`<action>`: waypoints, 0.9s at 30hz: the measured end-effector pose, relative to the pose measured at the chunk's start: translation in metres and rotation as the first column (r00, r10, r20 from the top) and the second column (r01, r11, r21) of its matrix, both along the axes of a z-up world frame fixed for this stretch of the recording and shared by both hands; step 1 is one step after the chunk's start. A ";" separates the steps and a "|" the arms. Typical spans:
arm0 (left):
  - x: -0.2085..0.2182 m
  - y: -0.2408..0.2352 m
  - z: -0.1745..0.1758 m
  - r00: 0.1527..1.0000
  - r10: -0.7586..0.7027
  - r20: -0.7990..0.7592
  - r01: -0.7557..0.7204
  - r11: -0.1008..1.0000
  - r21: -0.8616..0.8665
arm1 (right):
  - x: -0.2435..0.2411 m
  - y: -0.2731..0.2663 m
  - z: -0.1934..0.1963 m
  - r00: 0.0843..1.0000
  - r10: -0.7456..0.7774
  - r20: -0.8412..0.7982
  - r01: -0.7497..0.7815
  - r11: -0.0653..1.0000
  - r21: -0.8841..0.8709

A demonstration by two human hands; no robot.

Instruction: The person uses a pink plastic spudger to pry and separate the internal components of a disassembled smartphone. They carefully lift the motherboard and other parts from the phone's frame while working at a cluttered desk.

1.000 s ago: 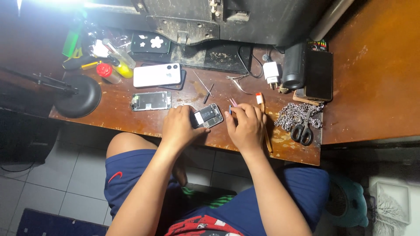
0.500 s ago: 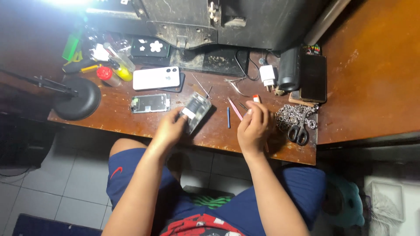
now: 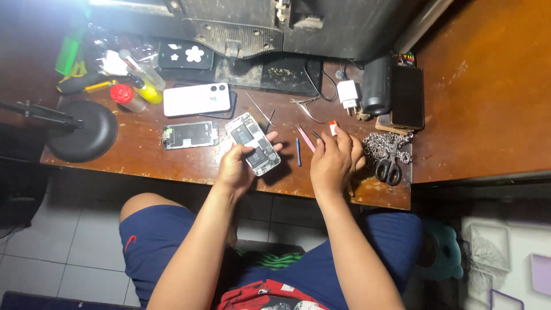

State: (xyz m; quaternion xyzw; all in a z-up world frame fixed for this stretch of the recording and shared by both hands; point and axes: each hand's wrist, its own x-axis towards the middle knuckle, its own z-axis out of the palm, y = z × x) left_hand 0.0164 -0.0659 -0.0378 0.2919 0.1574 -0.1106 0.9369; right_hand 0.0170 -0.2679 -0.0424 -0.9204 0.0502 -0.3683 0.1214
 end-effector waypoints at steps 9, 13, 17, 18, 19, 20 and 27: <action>0.000 -0.006 -0.053 0.988 0.052 0.142 -0.061 0.996 0.057 | 0.003 0.002 0.007 0.995 0.084 0.052 -0.087 0.994 0.059; -0.011 -0.004 -0.025 0.972 0.038 0.232 -0.059 0.995 0.084 | 0.002 -0.002 0.006 0.975 0.198 0.104 -0.204 0.978 0.048; -0.012 -0.006 -0.026 0.957 0.025 0.290 -0.064 0.990 0.126 | 0.005 -0.008 -0.008 0.915 0.365 0.171 -0.389 0.912 0.134; -0.012 -0.007 -0.024 0.954 0.014 0.301 -0.060 0.988 0.143 | 0.005 -0.008 -0.009 0.907 0.381 0.178 -0.404 0.906 0.123; -0.013 -0.006 -0.024 0.953 0.015 0.301 -0.061 0.988 0.143 | 0.004 -0.008 -0.008 0.907 0.382 0.178 -0.405 0.906 0.123; -0.013 -0.006 -0.024 0.952 -0.003 0.307 -0.052 0.984 0.172 | 0.004 -0.008 -0.007 0.911 0.368 0.185 -0.385 0.920 0.068; -0.020 -0.008 -0.019 0.946 -0.152 0.286 0.077 0.963 0.259 | 0.002 -0.006 0.004 0.855 0.452 0.255 -0.500 0.849 0.171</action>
